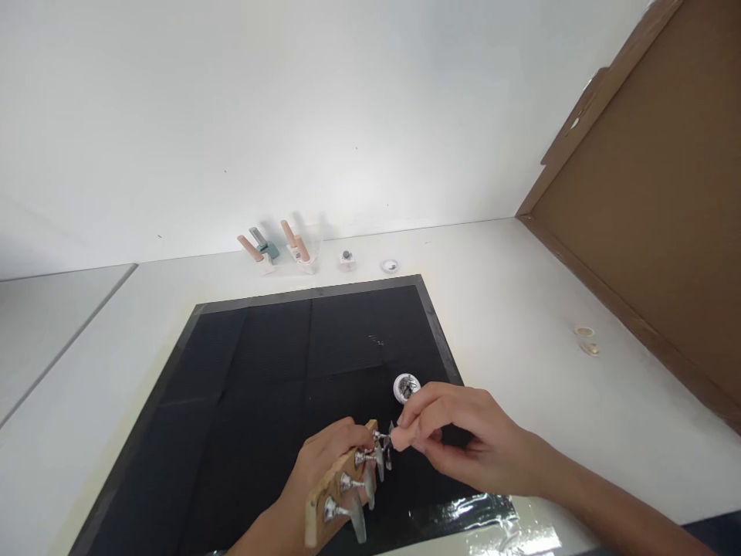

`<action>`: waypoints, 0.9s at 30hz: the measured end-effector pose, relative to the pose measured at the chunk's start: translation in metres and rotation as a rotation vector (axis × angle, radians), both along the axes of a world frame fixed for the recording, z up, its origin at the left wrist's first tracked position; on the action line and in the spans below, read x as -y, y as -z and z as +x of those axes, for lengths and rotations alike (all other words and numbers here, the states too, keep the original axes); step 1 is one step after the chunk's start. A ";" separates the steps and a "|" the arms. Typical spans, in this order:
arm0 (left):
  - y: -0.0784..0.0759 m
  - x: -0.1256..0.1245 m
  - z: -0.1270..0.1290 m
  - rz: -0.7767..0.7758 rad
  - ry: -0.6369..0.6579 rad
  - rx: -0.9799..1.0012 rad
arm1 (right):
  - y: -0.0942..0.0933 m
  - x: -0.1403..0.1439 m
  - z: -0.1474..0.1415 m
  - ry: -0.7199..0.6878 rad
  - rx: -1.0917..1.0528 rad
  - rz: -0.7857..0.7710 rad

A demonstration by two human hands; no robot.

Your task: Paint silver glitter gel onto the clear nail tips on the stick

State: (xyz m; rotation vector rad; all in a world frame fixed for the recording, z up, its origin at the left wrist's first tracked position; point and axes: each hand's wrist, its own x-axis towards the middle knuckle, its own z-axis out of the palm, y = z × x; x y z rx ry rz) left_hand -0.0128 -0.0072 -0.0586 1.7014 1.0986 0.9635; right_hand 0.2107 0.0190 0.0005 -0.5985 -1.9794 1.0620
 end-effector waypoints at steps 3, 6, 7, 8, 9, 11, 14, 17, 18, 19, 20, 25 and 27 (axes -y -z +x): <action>-0.015 -0.001 0.008 0.126 -0.024 -0.130 | 0.005 0.000 0.002 0.104 0.006 -0.002; -0.031 -0.003 0.014 0.144 -0.084 -0.149 | 0.005 0.000 0.002 0.160 -0.072 -0.002; -0.034 -0.003 0.015 0.068 -0.055 -0.162 | 0.004 0.000 0.002 0.139 -0.100 -0.011; -0.037 -0.004 0.016 0.002 -0.043 -0.161 | 0.003 0.000 0.002 0.101 -0.117 -0.021; -0.038 -0.004 0.016 -0.063 -0.043 -0.154 | 0.002 0.000 0.001 0.059 -0.121 -0.027; -0.037 -0.003 0.016 -0.191 -0.075 -0.097 | 0.001 0.001 0.000 0.004 -0.100 -0.034; -0.031 -0.001 0.014 -0.353 -0.066 0.033 | 0.004 0.003 -0.002 0.045 -0.082 -0.055; -0.027 0.001 0.012 -0.458 -0.013 0.152 | 0.007 0.003 -0.003 0.142 -0.094 -0.063; -0.026 0.002 0.011 -0.480 -0.005 0.184 | 0.007 0.003 -0.003 0.170 -0.104 -0.060; -0.025 0.002 0.010 -0.495 -0.002 0.213 | 0.007 0.003 -0.002 0.190 -0.117 -0.057; -0.024 0.002 0.010 -0.502 -0.003 0.242 | 0.007 0.003 -0.002 0.197 -0.137 -0.056; -0.019 -0.002 0.011 -0.517 0.029 0.378 | 0.007 0.004 -0.002 0.061 -0.182 -0.079; -0.019 -0.002 0.011 -0.546 0.054 0.429 | 0.009 0.004 -0.003 0.061 -0.162 -0.083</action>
